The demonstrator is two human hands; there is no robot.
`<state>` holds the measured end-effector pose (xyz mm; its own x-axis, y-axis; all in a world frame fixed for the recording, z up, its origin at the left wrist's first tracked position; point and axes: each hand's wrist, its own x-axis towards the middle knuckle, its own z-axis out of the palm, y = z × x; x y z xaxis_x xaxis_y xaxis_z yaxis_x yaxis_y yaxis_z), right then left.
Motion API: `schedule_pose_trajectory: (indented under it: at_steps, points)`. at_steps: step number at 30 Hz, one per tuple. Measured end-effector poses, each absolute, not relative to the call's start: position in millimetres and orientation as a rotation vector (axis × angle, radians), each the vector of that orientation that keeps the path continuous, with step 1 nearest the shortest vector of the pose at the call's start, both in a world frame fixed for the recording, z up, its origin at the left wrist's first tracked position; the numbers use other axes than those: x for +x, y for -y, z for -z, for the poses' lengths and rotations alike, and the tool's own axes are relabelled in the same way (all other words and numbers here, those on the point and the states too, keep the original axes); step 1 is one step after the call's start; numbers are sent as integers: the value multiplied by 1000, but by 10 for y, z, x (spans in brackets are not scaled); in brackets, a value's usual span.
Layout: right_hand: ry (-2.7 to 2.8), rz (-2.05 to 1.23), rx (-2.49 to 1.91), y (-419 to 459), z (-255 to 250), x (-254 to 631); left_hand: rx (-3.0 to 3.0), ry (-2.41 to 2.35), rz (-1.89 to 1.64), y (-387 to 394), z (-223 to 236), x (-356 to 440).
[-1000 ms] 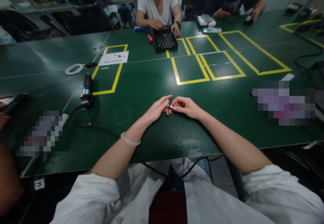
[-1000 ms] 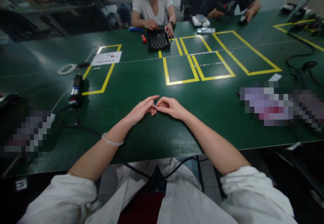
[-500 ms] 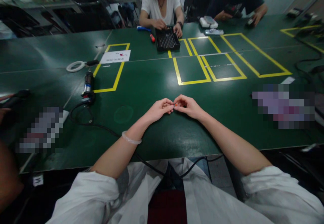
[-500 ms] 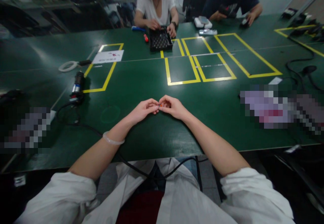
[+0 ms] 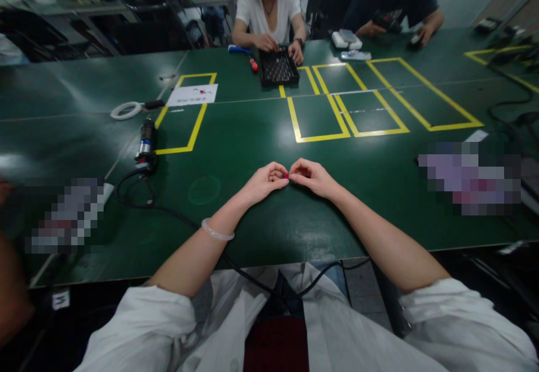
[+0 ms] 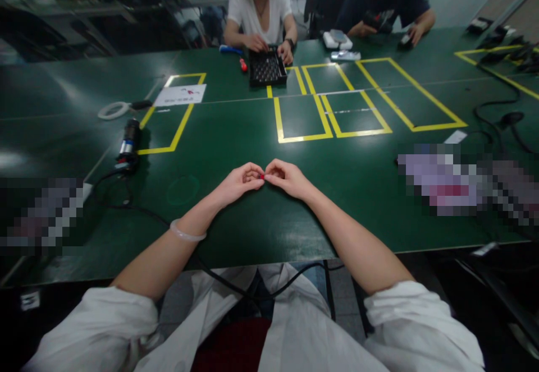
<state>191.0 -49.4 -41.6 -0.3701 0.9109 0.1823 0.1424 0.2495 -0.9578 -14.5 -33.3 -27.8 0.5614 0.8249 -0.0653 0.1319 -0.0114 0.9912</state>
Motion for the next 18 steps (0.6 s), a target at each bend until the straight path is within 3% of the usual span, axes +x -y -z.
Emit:
schedule_pose_trajectory:
  at_steps: [18]
  points:
    - [1827, -988, -1036, 495, 417, 1923, 1491, -841, -713, 330, 288, -125]
